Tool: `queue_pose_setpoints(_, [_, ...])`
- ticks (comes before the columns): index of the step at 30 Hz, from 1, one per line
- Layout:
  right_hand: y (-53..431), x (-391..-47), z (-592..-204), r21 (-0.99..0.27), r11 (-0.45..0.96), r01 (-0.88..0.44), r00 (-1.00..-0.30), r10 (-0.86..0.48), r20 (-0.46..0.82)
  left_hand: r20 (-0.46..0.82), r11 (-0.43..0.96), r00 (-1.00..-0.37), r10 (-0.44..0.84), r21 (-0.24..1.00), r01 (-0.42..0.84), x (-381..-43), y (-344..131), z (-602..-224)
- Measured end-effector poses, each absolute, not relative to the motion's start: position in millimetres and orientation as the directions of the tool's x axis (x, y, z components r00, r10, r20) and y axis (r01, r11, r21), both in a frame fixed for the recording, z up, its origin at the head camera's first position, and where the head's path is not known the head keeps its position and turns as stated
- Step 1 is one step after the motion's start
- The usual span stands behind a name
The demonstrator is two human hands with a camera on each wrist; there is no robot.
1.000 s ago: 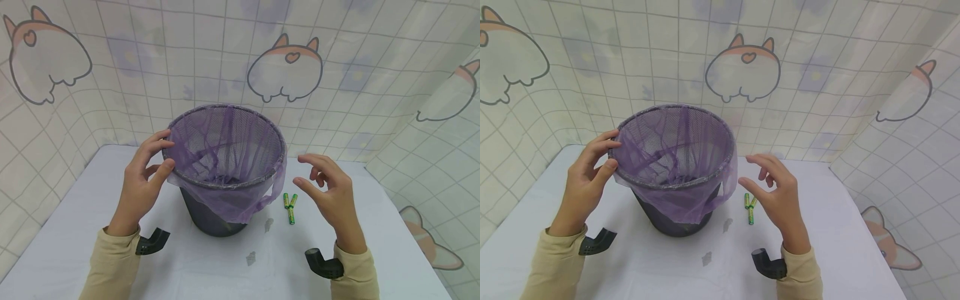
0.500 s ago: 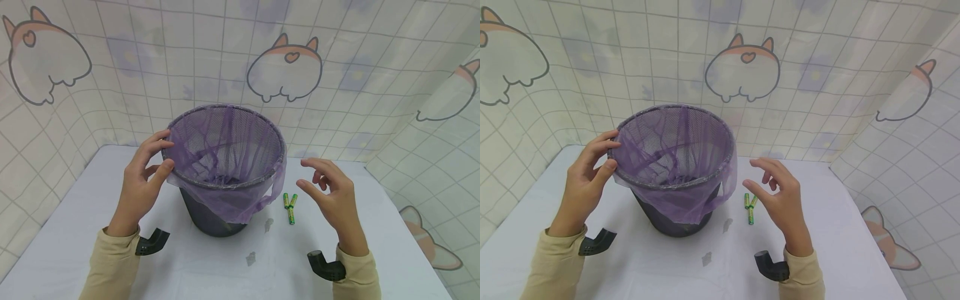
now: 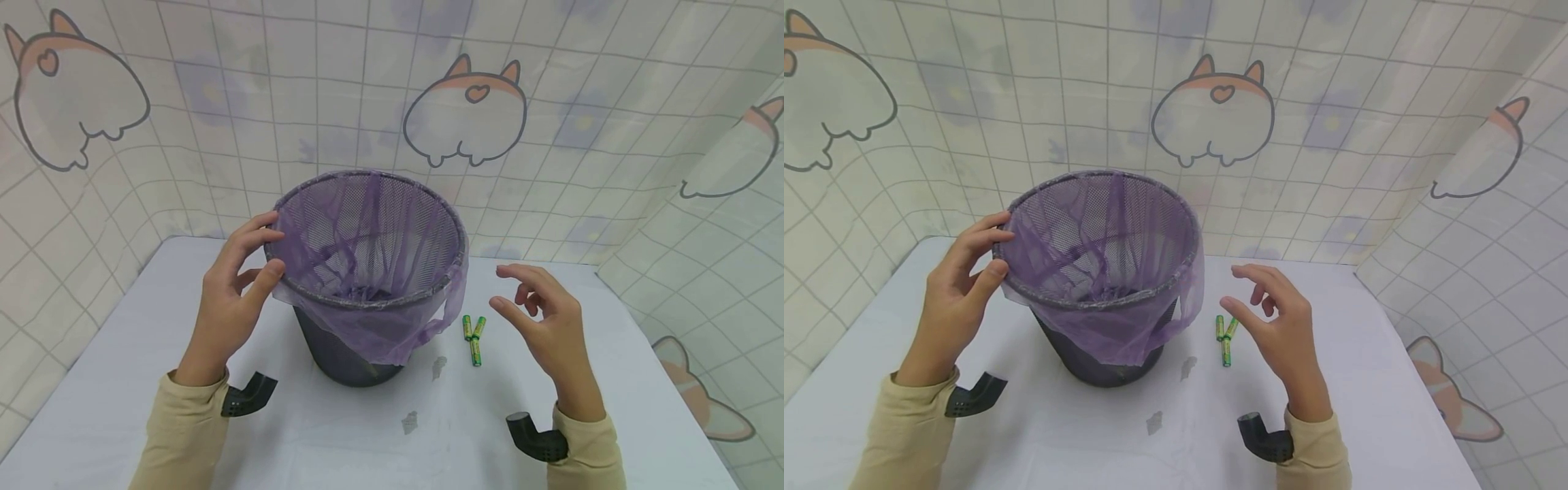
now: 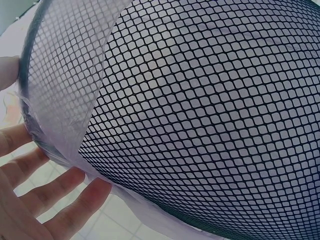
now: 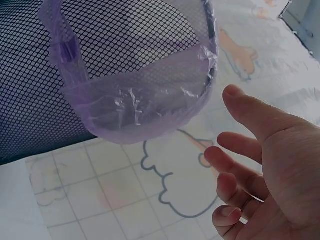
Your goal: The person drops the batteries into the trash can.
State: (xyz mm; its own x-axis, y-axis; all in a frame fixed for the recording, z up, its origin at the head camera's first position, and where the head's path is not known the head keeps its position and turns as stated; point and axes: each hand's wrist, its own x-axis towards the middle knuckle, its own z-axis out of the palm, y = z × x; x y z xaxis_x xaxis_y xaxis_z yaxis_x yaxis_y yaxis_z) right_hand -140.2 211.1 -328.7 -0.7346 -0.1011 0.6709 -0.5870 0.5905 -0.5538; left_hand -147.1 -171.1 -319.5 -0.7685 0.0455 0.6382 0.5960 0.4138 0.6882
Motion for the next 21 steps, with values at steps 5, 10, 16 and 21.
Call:
queue_pose_setpoints(5, [204.2, -129.8, -317.1, -0.561, 0.591, -0.579, -0.743, -0.1, 0.662, 0.642, 0.409, -0.766, 0.044, 0.688, 0.6, -147.3, -170.8, -320.0])
queue_pose_setpoints(10, [203.2, -126.7, -315.3, -0.561, 0.601, -0.569, -0.748, -0.096, 0.657, 0.64, 0.412, -0.767, 0.043, 0.688, 0.597, -147.4, -170.9, -319.9])
queue_pose_setpoints(16, [219.0, -139.2, -337.2, -0.564, 0.622, -0.543, -0.766, -0.093, 0.636, 0.637, 0.414, -0.77, 0.041, 0.69, 0.593, -147.1, -170.7, -319.5])
queue_pose_setpoints(21, [223.9, -142.4, -345.5, -0.574, 0.621, -0.534, -0.779, -0.098, 0.619, 0.634, 0.416, -0.773, 0.04, 0.693, 0.59, -147.1, -170.9, -319.7])
